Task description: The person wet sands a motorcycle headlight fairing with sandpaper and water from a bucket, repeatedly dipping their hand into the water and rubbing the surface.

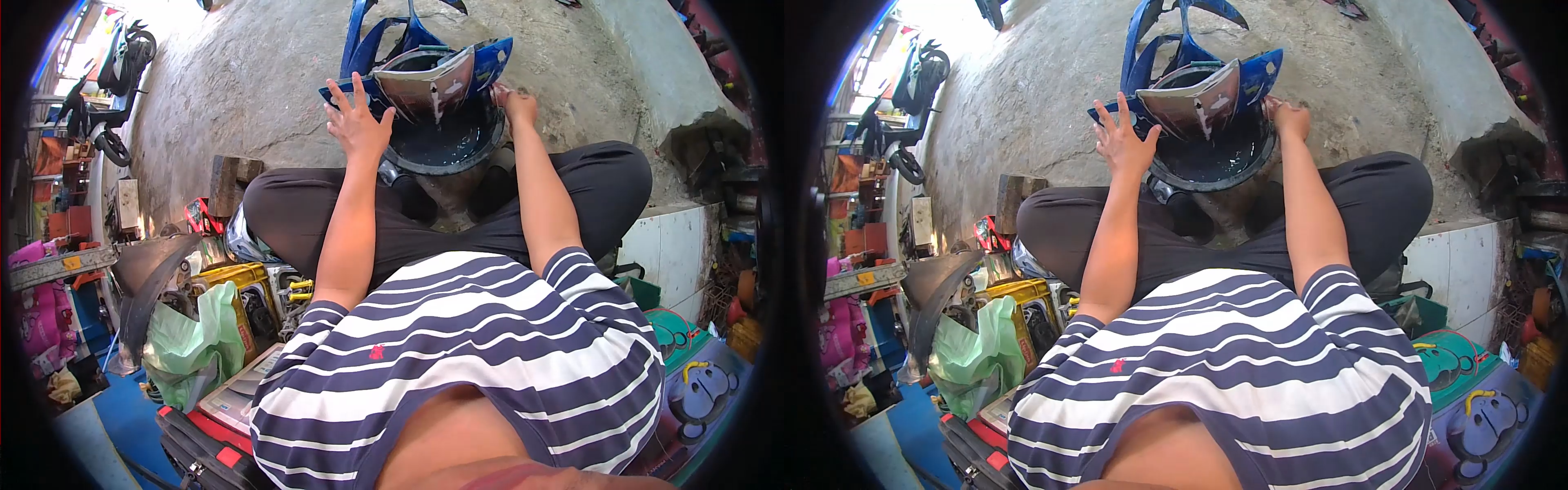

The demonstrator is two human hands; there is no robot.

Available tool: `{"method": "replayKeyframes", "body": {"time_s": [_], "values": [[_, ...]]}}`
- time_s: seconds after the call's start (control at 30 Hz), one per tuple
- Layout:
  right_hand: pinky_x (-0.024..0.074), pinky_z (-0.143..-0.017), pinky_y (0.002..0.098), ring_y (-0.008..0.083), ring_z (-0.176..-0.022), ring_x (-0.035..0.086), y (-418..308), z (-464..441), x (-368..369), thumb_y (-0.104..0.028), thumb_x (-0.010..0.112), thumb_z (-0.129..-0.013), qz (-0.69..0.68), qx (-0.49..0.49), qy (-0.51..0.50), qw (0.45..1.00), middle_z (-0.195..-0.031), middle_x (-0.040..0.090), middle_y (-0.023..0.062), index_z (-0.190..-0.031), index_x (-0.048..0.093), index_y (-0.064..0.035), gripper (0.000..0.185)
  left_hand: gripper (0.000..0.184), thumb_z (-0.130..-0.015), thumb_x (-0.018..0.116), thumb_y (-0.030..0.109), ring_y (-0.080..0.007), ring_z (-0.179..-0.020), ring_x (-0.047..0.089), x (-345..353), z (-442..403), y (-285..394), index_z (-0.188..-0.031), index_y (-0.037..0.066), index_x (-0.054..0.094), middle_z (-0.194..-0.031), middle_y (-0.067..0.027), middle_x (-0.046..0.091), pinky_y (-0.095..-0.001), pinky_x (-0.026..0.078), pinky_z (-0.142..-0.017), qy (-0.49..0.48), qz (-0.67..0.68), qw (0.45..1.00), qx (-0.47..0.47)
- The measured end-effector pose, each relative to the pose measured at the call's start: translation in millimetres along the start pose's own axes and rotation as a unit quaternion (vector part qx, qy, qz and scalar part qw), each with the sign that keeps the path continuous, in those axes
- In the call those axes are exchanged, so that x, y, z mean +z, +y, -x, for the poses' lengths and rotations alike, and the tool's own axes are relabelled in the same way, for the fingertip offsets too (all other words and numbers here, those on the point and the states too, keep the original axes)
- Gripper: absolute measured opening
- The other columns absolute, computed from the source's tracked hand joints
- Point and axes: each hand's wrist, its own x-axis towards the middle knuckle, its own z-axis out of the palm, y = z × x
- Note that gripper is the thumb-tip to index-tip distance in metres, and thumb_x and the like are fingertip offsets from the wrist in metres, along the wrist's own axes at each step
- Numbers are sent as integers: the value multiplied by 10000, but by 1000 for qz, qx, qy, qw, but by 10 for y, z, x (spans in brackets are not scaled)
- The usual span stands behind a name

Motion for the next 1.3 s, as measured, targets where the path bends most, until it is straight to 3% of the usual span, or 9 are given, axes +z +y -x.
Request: {"method": "replayKeyframes", "body": {"time_s": [0.07, 0.2, 0.37, 0.47, 0.6, 0.8, 1.03, 1.17, 1.3], "values": [[586, -833, 401, 302, -938, 769, 312, -228, 406, -288, 651, -958, -10, 99, 43, 994, -1006, 798, 185, -1035, 786, -7, 321, 1122, -866, 837, 520, -650, -1534, 251, 37, 9, 20, -1743, 328, 164, -1798, -248, 10, -750, 329, -1161, 6, 0, 1000, -2], [593, -797, 402, 267, -938, 760, 54, 83, 43, -276, 623, -1038, -429, 296, -253, 815, -1036, 782, 134, -1098, 741, -69, 245, 1162, -869, 829, 540, -661, -1545, 203, 94, 31, 61, -1752, 305, 111, -1802, -237, -34, -765, 310, -1162, 7, -6, 1000, -5], [621, -744, 435, 269, -882, 760, 471, -364, 435, -99, 722, -969, -542, 268, -239, 760, -1060, 768, 137, -1227, 692, 29, 290, 1159, -873, 835, 503, -662, -1557, 149, 105, 33, 71, -1753, 293, 111, -1800, -240, -48, -804, 307, -1144, 5, 6, 1000, 2], [624, -786, 404, 252, -903, 756, -4, -145, -36, -30, 766, -908, -484, 174, -112, 850, -1066, 764, 126, -1200, 691, 26, 306, 1154, -876, 833, 502, -658, -1564, 124, 107, 46, 44, -1753, 295, 111, -1801, -241, -41, -813, 293, -1145, 7, 6, 1000, 7], [633, -826, 395, 249, -921, 753, -416, -260, -449, 29, 756, -867, -602, 105, -10, 792, -1098, 753, 127, -1223, 675, 13, 366, 1085, -876, 835, 498, -639, -1576, 111, 103, 50, 46, -1738, 286, 210, -1798, -245, 16, -814, 285, -1146, 24, 4, 1000, 12], [629, -883, 375, 207, -1013, 744, -1091, 218, -1386, 17, 688, -939, -595, -50, -154, 787, -1173, 744, 126, -1313, 616, 26, 381, 920, -869, 823, 544, -514, -1607, 200, 124, -20, 67, -1631, 178, 461, -1710, -219, 346, -792, 210, -1189, 92, 28, 990, 105], [565, -978, 316, 161, -1137, 697, -1255, 553, -1818, 10, 611, -1019, -354, -155, -304, 871, -1306, 710, 114, -1465, 559, -48, 453, 671, -882, 809, 553, -364, -1334, 579, -1, -360, 84, -1369, 117, 655, -1312, -131, 662, -720, 233, -1190, 84, 36, 988, 127], [489, -1106, 372, 249, -1260, 671, -1075, 518, -1646, -32, 619, -980, -269, -251, -259, 893, -1388, 674, 177, -1538, 491, -52, 572, 543, -884, 810, 561, -323, -1171, 670, -112, -433, 52, -1138, 92, 707, -1115, -109, 723, -574, 330, -1103, 50, 60, 983, 167], [512, -1064, 378, 272, -1201, 696, -1139, 718, -1666, -93, 635, -992, -194, -284, -192, 919, -1331, 703, 207, -1608, 421, -62, 653, 544, -889, 796, 592, -325, -1074, 698, -240, -215, 266, -1036, 79, 691, -1015, -112, 745, -473, 362, -987, 75, 80, 981, 159]]}}
